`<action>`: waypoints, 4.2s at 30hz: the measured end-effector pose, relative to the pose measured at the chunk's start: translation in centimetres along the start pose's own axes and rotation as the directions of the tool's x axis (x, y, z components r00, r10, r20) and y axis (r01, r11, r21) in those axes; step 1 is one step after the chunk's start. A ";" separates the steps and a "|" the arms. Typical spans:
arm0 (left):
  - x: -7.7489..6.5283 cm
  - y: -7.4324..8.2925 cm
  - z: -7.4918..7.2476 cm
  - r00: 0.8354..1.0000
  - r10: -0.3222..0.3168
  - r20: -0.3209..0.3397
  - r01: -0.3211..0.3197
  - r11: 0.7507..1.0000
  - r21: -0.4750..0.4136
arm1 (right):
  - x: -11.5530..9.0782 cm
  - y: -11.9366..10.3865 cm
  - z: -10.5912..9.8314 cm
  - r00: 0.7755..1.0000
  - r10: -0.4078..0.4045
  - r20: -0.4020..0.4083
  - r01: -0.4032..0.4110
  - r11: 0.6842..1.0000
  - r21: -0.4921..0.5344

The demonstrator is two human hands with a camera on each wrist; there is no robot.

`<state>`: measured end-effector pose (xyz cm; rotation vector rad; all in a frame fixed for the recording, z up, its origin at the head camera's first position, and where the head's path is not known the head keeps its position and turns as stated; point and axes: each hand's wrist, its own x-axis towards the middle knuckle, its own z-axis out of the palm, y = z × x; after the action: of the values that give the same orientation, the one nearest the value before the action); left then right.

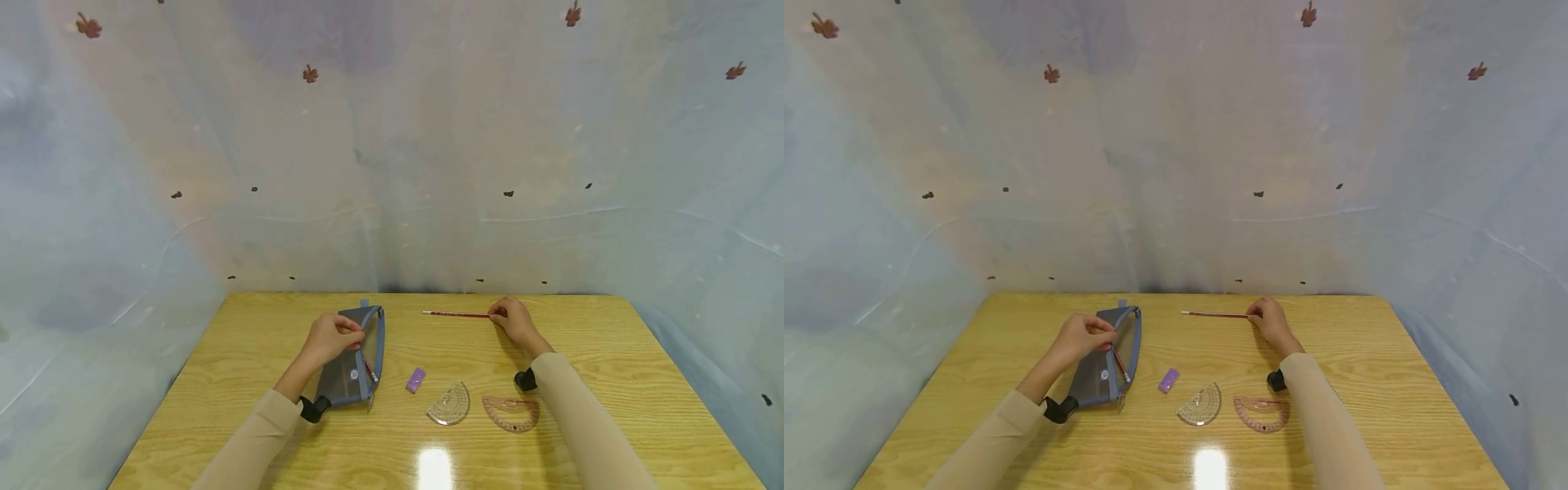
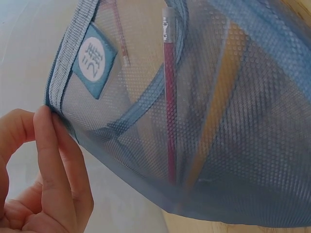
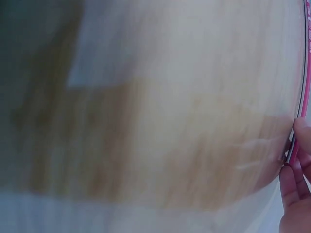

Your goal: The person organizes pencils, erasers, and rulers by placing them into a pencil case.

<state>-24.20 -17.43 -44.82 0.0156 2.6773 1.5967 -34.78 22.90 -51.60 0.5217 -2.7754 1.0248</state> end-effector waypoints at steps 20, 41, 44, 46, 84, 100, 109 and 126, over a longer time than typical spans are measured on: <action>0.0 -0.2 0.0 1.000 -0.008 -0.006 0.008 1.000 -0.017 | 0.1 0.1 -0.7 0.999 -0.023 0.033 0.024 0.999 -0.023; 0.0 -0.2 0.1 1.000 -0.017 -0.001 0.017 1.000 -0.022 | -0.4 -0.2 -1.3 0.996 -0.037 0.077 0.034 0.999 0.042; 0.0 -0.1 0.0 1.000 -0.012 -0.003 0.012 1.000 -0.028 | -0.5 -0.8 -1.4 0.996 -0.043 0.077 0.039 0.998 0.045; 0.0 -0.1 -0.1 1.000 -0.007 -0.006 0.007 1.000 -0.029 | -0.6 -1.2 -1.5 0.996 -0.049 0.081 0.045 0.998 0.048; -0.1 -0.1 0.0 1.000 -0.010 -0.006 0.009 0.999 -0.051 | -1.9 -6.5 -0.4 0.994 -0.069 0.085 0.062 0.994 0.091; 0.0 0.5 0.0 1.000 -0.011 0.003 0.011 0.998 -0.058 | -1.2 -9.0 2.0 0.992 -0.076 0.099 0.063 0.990 0.128; -0.1 0.7 0.1 1.000 -0.018 0.005 0.018 0.998 -0.061 | -0.9 -10.6 3.6 0.993 -0.050 0.102 0.036 0.990 0.136; -0.3 1.0 0.2 1.000 -0.010 0.002 0.010 0.997 -0.074 | -0.5 -14.0 5.9 0.996 0.044 0.082 -0.056 0.987 0.149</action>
<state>-23.92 -16.77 -44.09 0.0015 2.6105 1.6916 -29.19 9.31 -47.72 0.5245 -2.8057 1.2602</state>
